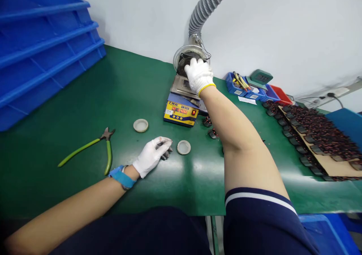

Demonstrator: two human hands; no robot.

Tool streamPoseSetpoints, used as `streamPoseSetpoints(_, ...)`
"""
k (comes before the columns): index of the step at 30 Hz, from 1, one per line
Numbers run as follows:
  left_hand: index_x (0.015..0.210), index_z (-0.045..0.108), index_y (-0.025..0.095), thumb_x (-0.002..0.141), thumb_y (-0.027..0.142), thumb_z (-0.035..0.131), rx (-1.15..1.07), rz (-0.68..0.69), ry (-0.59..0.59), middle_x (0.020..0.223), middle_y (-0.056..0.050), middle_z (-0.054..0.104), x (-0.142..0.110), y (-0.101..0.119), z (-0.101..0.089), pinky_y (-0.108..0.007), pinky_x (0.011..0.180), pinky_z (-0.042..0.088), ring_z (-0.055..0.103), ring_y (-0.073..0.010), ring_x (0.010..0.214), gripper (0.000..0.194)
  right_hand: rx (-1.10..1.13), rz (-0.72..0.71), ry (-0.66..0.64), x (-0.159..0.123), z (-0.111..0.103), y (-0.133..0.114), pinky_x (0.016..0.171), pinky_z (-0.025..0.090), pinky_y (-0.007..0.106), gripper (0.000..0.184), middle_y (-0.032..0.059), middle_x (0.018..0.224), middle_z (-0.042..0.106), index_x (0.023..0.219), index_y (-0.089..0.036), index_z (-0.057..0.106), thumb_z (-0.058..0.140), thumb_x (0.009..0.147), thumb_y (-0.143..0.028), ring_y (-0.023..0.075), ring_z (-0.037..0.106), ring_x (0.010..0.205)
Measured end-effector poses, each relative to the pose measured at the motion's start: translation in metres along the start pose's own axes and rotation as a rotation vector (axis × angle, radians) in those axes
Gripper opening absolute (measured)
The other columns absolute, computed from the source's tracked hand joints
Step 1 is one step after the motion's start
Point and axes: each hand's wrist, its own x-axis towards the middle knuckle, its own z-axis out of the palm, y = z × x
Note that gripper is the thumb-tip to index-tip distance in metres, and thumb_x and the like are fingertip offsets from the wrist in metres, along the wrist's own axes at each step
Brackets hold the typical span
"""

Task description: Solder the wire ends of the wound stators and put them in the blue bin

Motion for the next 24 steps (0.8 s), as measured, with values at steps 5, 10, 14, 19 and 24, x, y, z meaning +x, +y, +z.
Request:
streamPoseSetpoints(5, 0.098, 0.058, 0.011, 0.085, 0.055, 0.064, 0.008, 0.009, -0.014, 0.083, -0.006, 0.063, -0.001, 0.001, 0.0, -0.025, 0.058, 0.045, 0.056, -0.011, 0.063, 0.046, -0.154, -0.049, -0.004, -0.007, -0.015, 0.013, 0.097, 0.042, 0.062, 0.035, 0.0259, 0.131, 0.051, 0.13, -0.008, 0.056, 0.058, 0.097, -0.019, 0.041, 0.052, 0.124)
streamPoseSetpoints(10, 0.095, 0.058, 0.011, 0.085, 0.054, 0.063, -0.019, 0.011, -0.034, 0.081, -0.004, 0.061, -0.001, 0.001, 0.0, -0.025, 0.057, 0.044, 0.053, -0.0101, 0.062, 0.044, 0.171, 0.129, 0.064, -0.009, -0.042, 0.029, 0.086, 0.051, 0.05, 0.037, 0.0138, 0.093, 0.065, 0.099, -0.009, 0.069, 0.076, 0.081, -0.04, 0.0274, 0.065, 0.09)
streamPoseSetpoints(14, 0.097, 0.058, 0.012, 0.085, 0.055, 0.063, -0.007, 0.012, -0.03, 0.082, -0.005, 0.062, -0.001, 0.001, 0.0, -0.025, 0.057, 0.044, 0.054, -0.0104, 0.063, 0.045, 0.701, 0.425, 0.038, -0.01, -0.038, 0.027, 0.071, 0.058, 0.035, 0.034, 0.008, 0.078, 0.064, 0.086, -0.008, 0.066, 0.077, 0.08, -0.039, 0.0181, 0.066, 0.069)
streamPoseSetpoints(19, 0.096, 0.058, 0.011, 0.085, 0.055, 0.064, -0.002, 0.02, -0.041, 0.081, -0.005, 0.061, -0.001, 0.001, -0.001, -0.025, 0.058, 0.044, 0.053, -0.0104, 0.063, 0.046, 0.776, 0.49, 0.024, -0.007, -0.012, 0.024, 0.064, 0.06, 0.038, 0.033, 0.0082, 0.073, 0.065, 0.081, -0.007, 0.066, 0.079, 0.075, -0.036, 0.0222, 0.069, 0.066)
streamPoseSetpoints(24, 0.098, 0.058, 0.012, 0.085, 0.057, 0.064, 0.015, 0.015, -0.041, 0.082, -0.005, 0.063, -0.001, -0.001, -0.001, -0.025, 0.06, 0.045, 0.055, -0.011, 0.064, 0.047, 0.82, 0.464, 0.03, -0.011, -0.017, 0.03, 0.065, 0.058, 0.033, 0.033, 0.0075, 0.075, 0.063, 0.084, -0.007, 0.064, 0.076, 0.08, -0.038, 0.0179, 0.066, 0.066)
